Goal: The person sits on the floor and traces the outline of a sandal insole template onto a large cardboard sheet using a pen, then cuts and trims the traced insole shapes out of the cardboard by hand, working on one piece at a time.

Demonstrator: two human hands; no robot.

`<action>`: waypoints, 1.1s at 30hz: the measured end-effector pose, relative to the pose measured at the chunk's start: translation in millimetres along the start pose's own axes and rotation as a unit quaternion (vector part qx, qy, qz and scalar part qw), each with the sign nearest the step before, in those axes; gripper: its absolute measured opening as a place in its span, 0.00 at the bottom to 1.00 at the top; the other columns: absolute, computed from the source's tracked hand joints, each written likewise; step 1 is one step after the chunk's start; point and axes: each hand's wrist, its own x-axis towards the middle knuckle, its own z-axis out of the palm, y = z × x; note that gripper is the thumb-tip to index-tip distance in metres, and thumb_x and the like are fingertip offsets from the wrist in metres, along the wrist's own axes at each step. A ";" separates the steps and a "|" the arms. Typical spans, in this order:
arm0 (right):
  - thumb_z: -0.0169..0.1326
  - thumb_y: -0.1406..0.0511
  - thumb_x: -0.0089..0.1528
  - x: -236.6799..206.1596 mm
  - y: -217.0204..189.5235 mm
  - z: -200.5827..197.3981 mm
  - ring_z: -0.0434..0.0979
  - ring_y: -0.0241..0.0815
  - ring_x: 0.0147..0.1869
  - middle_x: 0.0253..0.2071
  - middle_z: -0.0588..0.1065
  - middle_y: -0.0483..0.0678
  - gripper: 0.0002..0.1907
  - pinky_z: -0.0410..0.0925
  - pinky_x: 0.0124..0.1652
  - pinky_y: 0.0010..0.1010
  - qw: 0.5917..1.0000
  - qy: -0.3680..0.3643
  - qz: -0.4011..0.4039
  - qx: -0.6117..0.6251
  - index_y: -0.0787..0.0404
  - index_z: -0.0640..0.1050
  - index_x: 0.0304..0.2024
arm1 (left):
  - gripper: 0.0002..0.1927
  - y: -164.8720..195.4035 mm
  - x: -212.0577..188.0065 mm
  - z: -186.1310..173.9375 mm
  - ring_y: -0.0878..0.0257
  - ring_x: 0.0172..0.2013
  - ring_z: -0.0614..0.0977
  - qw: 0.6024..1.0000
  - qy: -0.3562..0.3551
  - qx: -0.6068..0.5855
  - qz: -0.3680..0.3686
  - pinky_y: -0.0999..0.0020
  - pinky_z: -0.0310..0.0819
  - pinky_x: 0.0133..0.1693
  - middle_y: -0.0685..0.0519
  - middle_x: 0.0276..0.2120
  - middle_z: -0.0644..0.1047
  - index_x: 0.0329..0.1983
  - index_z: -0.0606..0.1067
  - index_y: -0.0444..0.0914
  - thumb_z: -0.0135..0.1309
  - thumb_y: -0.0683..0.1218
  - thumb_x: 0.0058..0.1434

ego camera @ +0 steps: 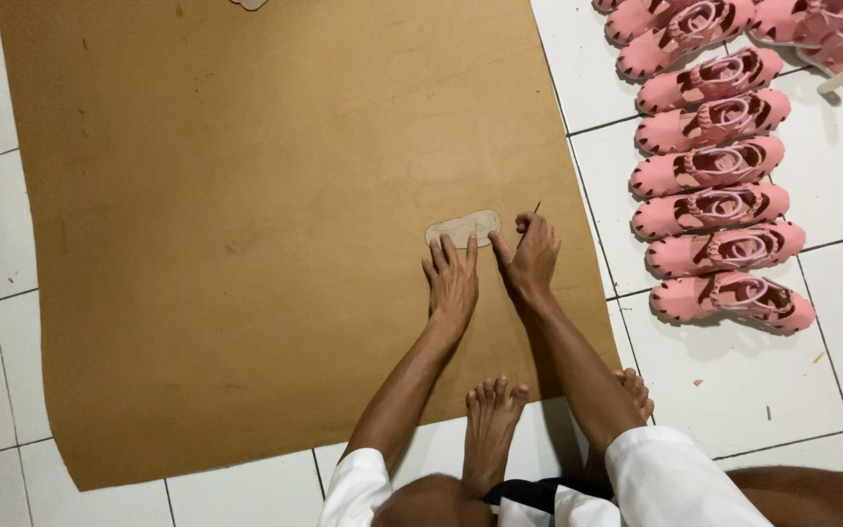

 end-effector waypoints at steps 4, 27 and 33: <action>0.68 0.55 0.59 -0.5 1.1 0.3 0.69 0.50 0.51 0.44 0.72 0.51 0.28 0.59 0.54 0.44 1.000 0.000 -0.006 -0.003 0.64 0.71 0.52 | 0.36 2.4 2.3 1.9 0.28 0.67 0.59 1.000 -0.010 -0.006 0.000 0.29 0.60 0.59 0.29 0.71 0.54 0.77 0.53 0.43 0.47 0.47 0.66; 0.51 0.63 0.72 15.8 -21.4 6.3 0.81 0.42 0.45 0.42 0.81 0.55 0.16 0.74 0.43 0.29 0.946 -0.063 0.095 0.304 0.67 0.80 0.56 | 0.36 13.5 12.2 -4.9 0.23 0.65 0.60 1.000 -0.016 0.005 -0.021 0.24 0.61 0.56 0.25 0.69 0.55 0.77 0.55 0.54 0.49 0.47 0.65; 0.52 0.65 0.69 53.9 -38.7 32.8 0.85 0.42 0.45 0.42 0.83 0.55 0.14 0.76 0.44 0.31 0.943 -0.192 -0.031 0.269 0.69 0.80 0.49 | 0.23 13.1 14.4 -3.6 0.26 0.69 0.59 0.998 -0.033 0.037 -0.038 0.26 0.60 0.60 0.30 0.73 0.57 0.62 0.73 0.34 0.49 0.49 0.68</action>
